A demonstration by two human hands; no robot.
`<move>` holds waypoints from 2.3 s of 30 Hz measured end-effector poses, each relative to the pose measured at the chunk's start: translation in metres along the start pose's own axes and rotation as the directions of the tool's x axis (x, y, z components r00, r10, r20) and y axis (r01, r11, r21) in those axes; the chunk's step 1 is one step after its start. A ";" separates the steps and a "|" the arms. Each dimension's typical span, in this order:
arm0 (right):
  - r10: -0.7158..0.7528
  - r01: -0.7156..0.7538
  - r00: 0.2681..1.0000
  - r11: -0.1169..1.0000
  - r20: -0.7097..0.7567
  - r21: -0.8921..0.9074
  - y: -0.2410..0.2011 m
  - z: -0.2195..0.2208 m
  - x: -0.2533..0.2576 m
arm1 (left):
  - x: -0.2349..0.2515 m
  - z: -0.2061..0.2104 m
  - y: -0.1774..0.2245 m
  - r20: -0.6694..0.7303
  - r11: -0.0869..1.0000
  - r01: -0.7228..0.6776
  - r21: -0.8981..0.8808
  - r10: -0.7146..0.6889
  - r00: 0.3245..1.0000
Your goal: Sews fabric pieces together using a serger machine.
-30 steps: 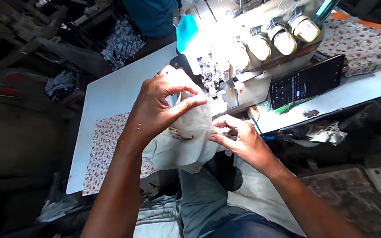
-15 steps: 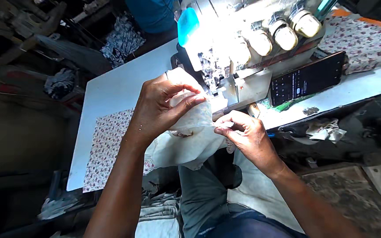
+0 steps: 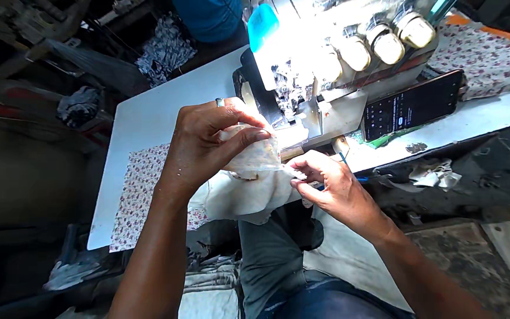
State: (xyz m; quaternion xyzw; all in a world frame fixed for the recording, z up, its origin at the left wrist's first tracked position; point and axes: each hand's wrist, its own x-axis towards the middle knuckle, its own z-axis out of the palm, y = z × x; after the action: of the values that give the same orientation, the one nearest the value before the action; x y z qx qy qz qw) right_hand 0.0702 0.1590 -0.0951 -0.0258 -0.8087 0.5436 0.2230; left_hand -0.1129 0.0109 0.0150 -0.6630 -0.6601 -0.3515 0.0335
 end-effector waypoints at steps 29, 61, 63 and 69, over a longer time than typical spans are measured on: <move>0.102 -0.097 0.995 0.974 -0.015 0.203 -0.007 0.009 0.010 | -0.015 0.004 0.007 -0.051 0.996 0.082 0.019 -0.081 0.995; -0.208 0.171 0.954 0.969 -0.216 -0.179 -0.001 0.009 0.013 | -0.051 0.011 0.011 0.308 0.902 0.421 -0.092 -0.377 0.874; -0.145 0.128 0.961 0.988 -0.234 -0.087 -0.007 0.008 0.013 | -0.050 0.003 0.019 0.068 0.867 0.493 -0.077 -0.488 0.870; -0.023 0.050 0.995 0.960 -0.099 0.276 -0.039 0.005 0.002 | -0.021 -0.042 0.043 -0.045 0.954 0.297 0.029 -0.296 0.954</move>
State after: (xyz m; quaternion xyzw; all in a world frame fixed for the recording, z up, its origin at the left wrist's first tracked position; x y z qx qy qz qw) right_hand 0.0742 0.1391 -0.0614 -0.0050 -0.7131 0.6458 0.2727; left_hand -0.0893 -0.0337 0.0538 -0.5485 -0.7574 -0.3543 0.0054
